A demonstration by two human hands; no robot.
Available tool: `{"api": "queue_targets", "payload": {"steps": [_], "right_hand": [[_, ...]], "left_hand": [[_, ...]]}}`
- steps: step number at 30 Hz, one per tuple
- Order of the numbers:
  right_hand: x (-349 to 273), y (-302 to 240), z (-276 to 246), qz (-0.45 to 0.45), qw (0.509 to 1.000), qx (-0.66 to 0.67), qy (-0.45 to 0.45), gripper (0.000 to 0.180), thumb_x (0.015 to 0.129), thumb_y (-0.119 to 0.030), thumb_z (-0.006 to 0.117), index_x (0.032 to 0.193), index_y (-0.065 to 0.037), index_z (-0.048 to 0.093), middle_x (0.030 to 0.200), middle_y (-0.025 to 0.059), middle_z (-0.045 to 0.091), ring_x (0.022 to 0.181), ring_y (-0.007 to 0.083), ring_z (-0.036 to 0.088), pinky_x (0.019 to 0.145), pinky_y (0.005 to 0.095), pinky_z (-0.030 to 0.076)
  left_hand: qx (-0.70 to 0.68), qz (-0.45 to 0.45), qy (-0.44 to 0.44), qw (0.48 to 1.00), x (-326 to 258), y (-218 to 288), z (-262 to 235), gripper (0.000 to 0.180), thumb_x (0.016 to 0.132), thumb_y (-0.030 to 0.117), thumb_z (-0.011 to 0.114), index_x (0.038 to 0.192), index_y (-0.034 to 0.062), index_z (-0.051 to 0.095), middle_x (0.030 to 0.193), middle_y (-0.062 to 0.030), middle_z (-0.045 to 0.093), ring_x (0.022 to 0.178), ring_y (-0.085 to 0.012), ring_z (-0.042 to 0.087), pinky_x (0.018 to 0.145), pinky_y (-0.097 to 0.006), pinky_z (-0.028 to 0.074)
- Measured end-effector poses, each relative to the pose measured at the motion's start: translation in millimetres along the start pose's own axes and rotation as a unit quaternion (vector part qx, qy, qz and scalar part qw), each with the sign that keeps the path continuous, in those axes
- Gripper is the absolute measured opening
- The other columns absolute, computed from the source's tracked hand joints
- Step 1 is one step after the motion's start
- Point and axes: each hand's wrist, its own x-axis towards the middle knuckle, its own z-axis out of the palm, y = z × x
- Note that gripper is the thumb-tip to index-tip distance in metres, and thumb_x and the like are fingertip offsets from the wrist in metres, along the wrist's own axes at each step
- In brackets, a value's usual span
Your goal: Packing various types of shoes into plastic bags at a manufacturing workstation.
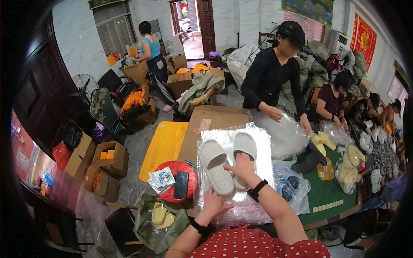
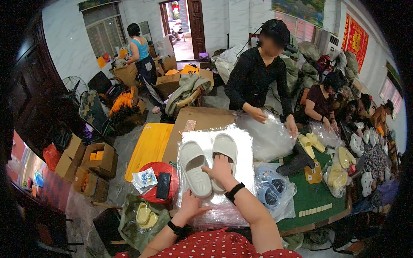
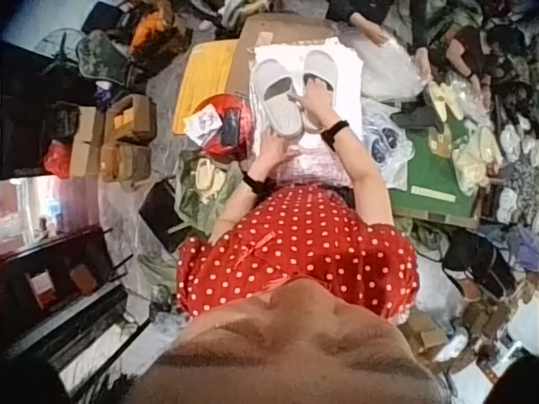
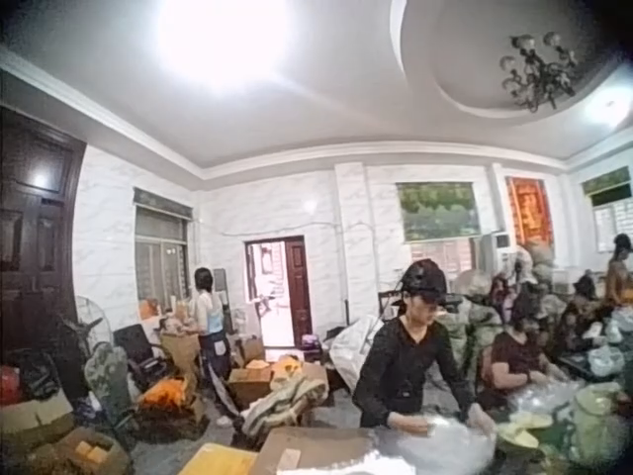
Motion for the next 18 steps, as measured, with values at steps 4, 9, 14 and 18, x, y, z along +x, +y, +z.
{"api": "queue_targets", "payload": {"steps": [4, 9, 14, 18], "right_hand": [[12.5, 1.8, 13.5, 0.006, 1.000, 0.002, -0.020, 0.072, 0.077, -0.057, 0.070, 0.113, 0.005, 0.060, 0.110, 0.0243, 0.060, 0.103, 0.0395, 0.056, 0.086, 0.0460, 0.049], [5.6, 1.7, 13.1, -0.058, 0.994, 0.077, 0.061, 0.036, 0.082, -0.034, 0.068, 0.081, 0.001, 0.060, 0.081, 0.0212, 0.062, 0.079, 0.0388, 0.062, 0.072, 0.0473, 0.050], [-25.4, 9.9, -4.0, -0.066, 0.981, 0.118, 0.137, 0.037, 0.080, -0.033, 0.071, 0.070, -0.002, 0.054, 0.071, 0.0169, 0.055, 0.071, 0.0365, 0.057, 0.065, 0.0468, 0.045], [-66.7, 15.6, -31.1, -0.032, 0.986, 0.101, 0.129, 0.032, 0.082, -0.030, 0.070, 0.074, -0.002, 0.055, 0.073, 0.0166, 0.056, 0.073, 0.0366, 0.058, 0.066, 0.0470, 0.046]], "left_hand": [[0.025, -0.029, -0.044, 0.998, 1.1, 5.8, -4.6, 0.084, 0.074, 0.075, 0.060, 0.130, 0.0127, 0.061, 0.134, -0.0182, 0.056, 0.128, -0.0439, 0.042, 0.108, -0.051, 0.032], [0.014, -0.051, -0.031, 0.998, -2.7, 10.1, 2.2, 0.078, 0.072, 0.067, 0.067, 0.127, 0.0112, 0.063, 0.135, -0.0188, 0.053, 0.133, -0.0457, 0.035, 0.109, -0.052, 0.032], [-0.042, -0.050, 0.005, 0.998, -5.4, 6.3, 7.7, 0.074, 0.072, 0.057, 0.073, 0.128, 0.0085, 0.061, 0.146, -0.0227, 0.040, 0.135, -0.0474, 0.032, 0.109, -0.053, 0.031], [0.036, -0.053, -0.083, 0.995, -5.6, 3.3, 7.9, 0.082, 0.074, 0.055, 0.072, 0.140, 0.0124, 0.049, 0.151, -0.0233, 0.034, 0.140, -0.0447, 0.026, 0.110, -0.055, 0.028]]}}
